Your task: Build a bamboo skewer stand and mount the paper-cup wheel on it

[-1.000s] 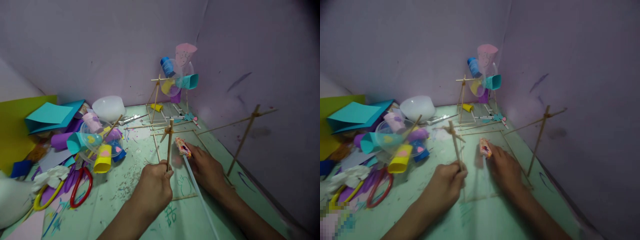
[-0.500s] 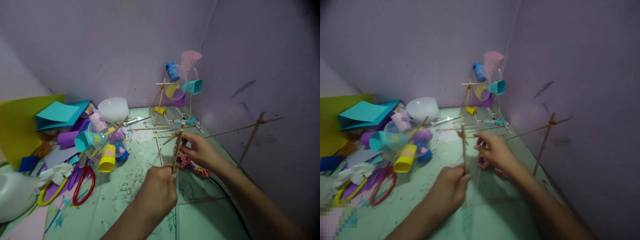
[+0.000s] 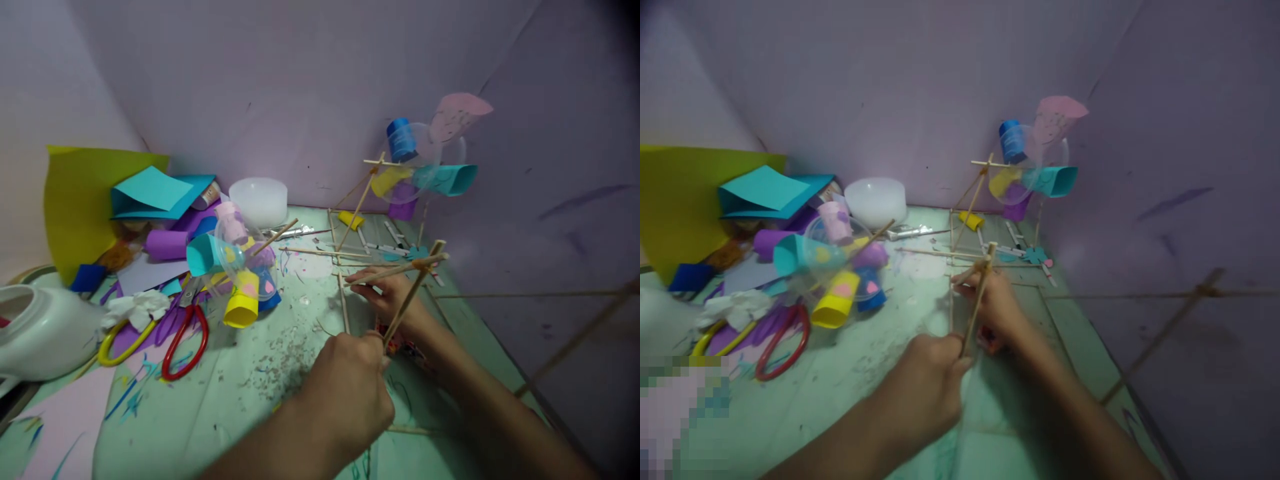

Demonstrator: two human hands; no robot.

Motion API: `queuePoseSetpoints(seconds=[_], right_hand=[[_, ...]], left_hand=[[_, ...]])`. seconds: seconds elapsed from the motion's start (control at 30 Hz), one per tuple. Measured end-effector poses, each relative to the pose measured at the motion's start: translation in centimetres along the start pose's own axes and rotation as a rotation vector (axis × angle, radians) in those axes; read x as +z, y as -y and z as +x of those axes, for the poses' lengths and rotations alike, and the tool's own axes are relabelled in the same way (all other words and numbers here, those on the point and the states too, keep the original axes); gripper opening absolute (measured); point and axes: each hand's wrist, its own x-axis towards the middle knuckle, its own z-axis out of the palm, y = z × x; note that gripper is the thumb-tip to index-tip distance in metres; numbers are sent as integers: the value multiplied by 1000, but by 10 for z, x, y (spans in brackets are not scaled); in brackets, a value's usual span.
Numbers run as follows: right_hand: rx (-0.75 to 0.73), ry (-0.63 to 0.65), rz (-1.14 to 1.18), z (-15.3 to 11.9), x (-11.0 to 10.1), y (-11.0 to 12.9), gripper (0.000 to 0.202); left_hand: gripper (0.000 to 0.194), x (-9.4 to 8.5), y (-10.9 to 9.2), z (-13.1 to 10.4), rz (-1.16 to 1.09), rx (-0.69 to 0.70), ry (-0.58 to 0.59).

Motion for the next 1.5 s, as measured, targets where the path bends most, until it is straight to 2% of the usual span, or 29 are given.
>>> queuePoseSetpoints(seconds=[0.2,0.57,0.8,1.03,1.27,1.5], right_hand=[[26,-8,-43,-2,3,1,19],[-47,-79,-57,-3,6,-1,18],[-66,-88,-141,-3,8,-4,18],[-43,-46,-161,-4,12,-10,16],[-14,-5,-204,-2,11,-8,17],[15,14,-215,-1,6,0,14]], left_hand=[[16,1,1,3,3,-19,15],[21,-3,0,4,-15,-46,92],[18,0,2,4,3,-48,78],[12,0,3,5,19,-52,68],[13,10,11,4,-52,-74,74],[10,6,17,-8,-60,-197,91]])
